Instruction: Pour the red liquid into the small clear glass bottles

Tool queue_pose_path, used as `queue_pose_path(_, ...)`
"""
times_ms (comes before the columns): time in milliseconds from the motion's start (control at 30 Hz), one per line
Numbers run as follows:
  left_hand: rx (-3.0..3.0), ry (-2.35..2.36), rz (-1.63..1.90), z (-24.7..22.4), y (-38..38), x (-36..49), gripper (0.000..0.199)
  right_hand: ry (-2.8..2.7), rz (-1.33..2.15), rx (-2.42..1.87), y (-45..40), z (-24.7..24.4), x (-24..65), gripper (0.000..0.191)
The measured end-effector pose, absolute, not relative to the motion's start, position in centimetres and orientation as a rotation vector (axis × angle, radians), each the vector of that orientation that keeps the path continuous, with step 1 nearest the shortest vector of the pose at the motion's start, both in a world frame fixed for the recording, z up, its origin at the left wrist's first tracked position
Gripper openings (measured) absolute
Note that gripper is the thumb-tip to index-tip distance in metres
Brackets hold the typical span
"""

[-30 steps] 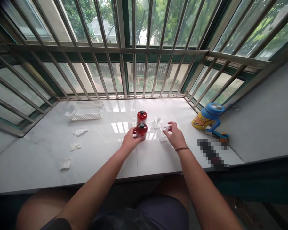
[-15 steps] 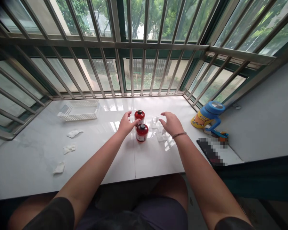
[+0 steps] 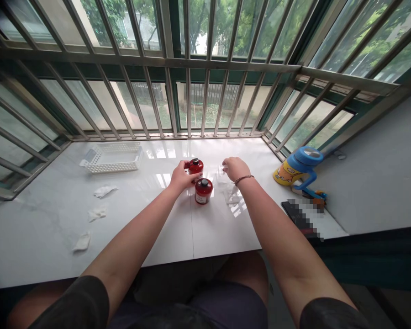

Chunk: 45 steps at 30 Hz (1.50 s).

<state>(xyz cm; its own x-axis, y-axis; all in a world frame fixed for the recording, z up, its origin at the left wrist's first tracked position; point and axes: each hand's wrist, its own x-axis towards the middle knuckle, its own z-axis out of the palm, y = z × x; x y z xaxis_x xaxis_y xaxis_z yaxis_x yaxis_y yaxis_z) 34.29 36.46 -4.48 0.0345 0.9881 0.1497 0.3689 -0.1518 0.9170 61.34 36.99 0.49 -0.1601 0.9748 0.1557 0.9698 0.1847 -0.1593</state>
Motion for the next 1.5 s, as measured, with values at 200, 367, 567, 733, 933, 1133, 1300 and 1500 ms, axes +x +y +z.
queue_pose_path(200, 1.556, 1.473, 1.256, -2.8, 32.5, 27.7, 0.074, -1.968, -0.183, -1.705, 32.9, 4.7, 60.3, 0.024)
queue_pose_path(367, 1.505, 1.626, 1.295, -1.6, 25.3, 21.0, 0.075, -1.627, -0.268, -1.306, 25.4, 7.4, 58.3, 0.026)
queue_pose_path(567, 1.415, 1.864, 1.211, -3.0, 15.9, 15.0, 0.078, -1.743, 0.061, -1.233, 16.2, 4.0, 54.2, 0.022)
queue_pose_path(733, 1.324, 1.885, 1.292, -4.9, 12.3, 13.0, 0.080, -1.920, 0.352, -1.208, 12.6, -1.1, 50.3, 0.019)
queue_pose_path(933, 1.308, 1.879, 1.268, -6.5, 12.3, 12.8, 0.079, -1.976, 0.493, -1.139, 12.0, -4.4, 47.5, 0.020)
queue_pose_path(1133, 1.599, 2.047, 1.353, -6.0, 10.8, 14.1, 0.091, -1.953, 0.493, -1.154, 11.9, -5.4, 46.5, 0.025)
queue_pose_path(1300, 2.129, 1.822, 1.399, -6.3, 6.6, 18.8, 0.070, -1.932, 0.413, -1.256, 11.2, -6.0, 45.8, 0.028)
queue_pose_path(1500, 2.006, 1.359, 0.942, -8.1, 7.7, 24.9, 0.095, -1.836, 0.395, -1.330, 10.6, -6.4, 44.8, 0.024)
